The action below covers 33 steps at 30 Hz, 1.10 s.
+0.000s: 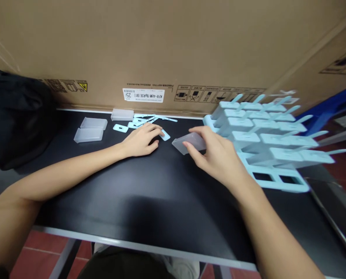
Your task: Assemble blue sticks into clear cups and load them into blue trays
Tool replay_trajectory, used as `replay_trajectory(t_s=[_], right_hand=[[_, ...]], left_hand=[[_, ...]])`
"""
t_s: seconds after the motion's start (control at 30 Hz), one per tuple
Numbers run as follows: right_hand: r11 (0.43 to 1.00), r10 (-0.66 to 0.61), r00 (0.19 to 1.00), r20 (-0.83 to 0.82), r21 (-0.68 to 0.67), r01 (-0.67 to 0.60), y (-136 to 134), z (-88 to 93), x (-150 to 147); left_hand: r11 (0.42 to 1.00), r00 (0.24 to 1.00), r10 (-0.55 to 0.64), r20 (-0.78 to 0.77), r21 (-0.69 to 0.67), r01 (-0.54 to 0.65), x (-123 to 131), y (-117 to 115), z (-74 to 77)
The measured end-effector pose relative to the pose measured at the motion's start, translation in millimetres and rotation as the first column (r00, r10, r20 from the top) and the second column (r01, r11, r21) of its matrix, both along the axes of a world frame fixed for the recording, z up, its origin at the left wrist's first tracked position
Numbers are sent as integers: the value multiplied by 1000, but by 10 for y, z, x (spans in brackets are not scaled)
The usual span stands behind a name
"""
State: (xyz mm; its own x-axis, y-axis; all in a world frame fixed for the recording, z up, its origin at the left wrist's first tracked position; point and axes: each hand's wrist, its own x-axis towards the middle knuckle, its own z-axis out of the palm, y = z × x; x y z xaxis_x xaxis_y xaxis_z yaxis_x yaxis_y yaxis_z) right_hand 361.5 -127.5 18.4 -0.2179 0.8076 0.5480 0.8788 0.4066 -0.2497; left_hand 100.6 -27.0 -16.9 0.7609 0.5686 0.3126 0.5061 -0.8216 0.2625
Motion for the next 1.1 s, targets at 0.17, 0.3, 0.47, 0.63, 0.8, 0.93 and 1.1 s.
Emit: replay_trajectory(t_s=[0.17, 0.3, 0.47, 0.63, 0.8, 0.93, 1.1], right_hand=[[999, -37, 996, -84, 14, 38, -12, -44, -49], [999, -18, 992, -126, 38, 23, -11, -47, -104], [998, 28, 986, -167, 58, -19, 25, -78, -142], [995, 95, 982, -162, 55, -87, 61, -122, -180], [994, 104, 977, -185, 41, -98, 59, -146, -229], [993, 110, 973, -205, 52, -102, 56, -169, -262], [985, 153, 973, -171, 112, -135, 55, -153, -283]], left_hand=[[980, 983, -179, 30, -80, 181, -38, 12, 31], [965, 974, -217, 68, -136, 225, -58, 41, 42], [916, 966, -210, 148, -315, 247, -79, 101, 32], [845, 944, -224, 242, -435, 312, -88, 136, 16], [850, 941, -220, 257, -423, 314, -81, 135, 6], [847, 933, -232, 275, -414, 333, -79, 141, -15], [856, 935, -218, 279, -406, 321, -78, 137, -24]])
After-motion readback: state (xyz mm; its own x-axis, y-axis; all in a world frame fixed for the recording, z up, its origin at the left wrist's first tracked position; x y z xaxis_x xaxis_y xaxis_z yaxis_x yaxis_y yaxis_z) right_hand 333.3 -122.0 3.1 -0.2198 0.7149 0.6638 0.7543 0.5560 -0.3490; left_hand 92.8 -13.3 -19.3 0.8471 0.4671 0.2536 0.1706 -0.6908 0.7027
